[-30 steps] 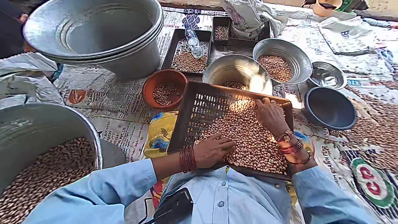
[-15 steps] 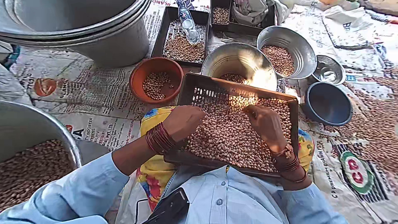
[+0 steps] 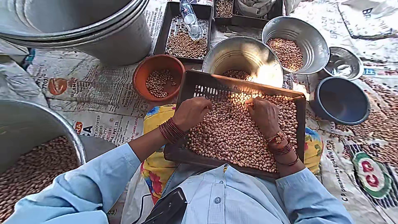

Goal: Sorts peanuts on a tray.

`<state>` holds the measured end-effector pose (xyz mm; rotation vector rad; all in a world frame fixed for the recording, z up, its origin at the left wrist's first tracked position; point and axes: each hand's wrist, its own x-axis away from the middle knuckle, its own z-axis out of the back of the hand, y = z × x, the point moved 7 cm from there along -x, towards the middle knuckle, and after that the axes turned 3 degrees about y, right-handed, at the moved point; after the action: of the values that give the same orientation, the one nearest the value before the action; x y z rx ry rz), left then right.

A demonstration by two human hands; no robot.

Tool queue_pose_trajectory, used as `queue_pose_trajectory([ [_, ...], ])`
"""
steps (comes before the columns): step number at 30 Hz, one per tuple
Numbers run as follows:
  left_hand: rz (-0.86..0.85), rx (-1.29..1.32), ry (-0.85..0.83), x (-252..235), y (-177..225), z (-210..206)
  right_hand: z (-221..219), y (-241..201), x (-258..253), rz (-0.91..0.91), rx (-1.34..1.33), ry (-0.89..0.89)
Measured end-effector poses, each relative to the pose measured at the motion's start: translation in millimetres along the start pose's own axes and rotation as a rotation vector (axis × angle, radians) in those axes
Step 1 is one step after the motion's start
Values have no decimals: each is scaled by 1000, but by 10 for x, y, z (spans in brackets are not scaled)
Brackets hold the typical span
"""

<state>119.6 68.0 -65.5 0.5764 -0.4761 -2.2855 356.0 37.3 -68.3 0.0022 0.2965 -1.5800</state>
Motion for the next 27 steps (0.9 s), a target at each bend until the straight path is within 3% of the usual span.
queue_pose_trajectory([
  [4,-124,-1,69,-63,207,-173,-5,54,-32,-51,-39,-48],
  [10,-286,-146,64,-97,336,-434,105,191,59,-233,-544,-90],
  [16,-293,-186,51,-81,317,-493,-62,-231,22,74,-241,-34],
  [27,-89,-160,-50,-146,178,-485,-176,-329,69,12,-116,-153],
])
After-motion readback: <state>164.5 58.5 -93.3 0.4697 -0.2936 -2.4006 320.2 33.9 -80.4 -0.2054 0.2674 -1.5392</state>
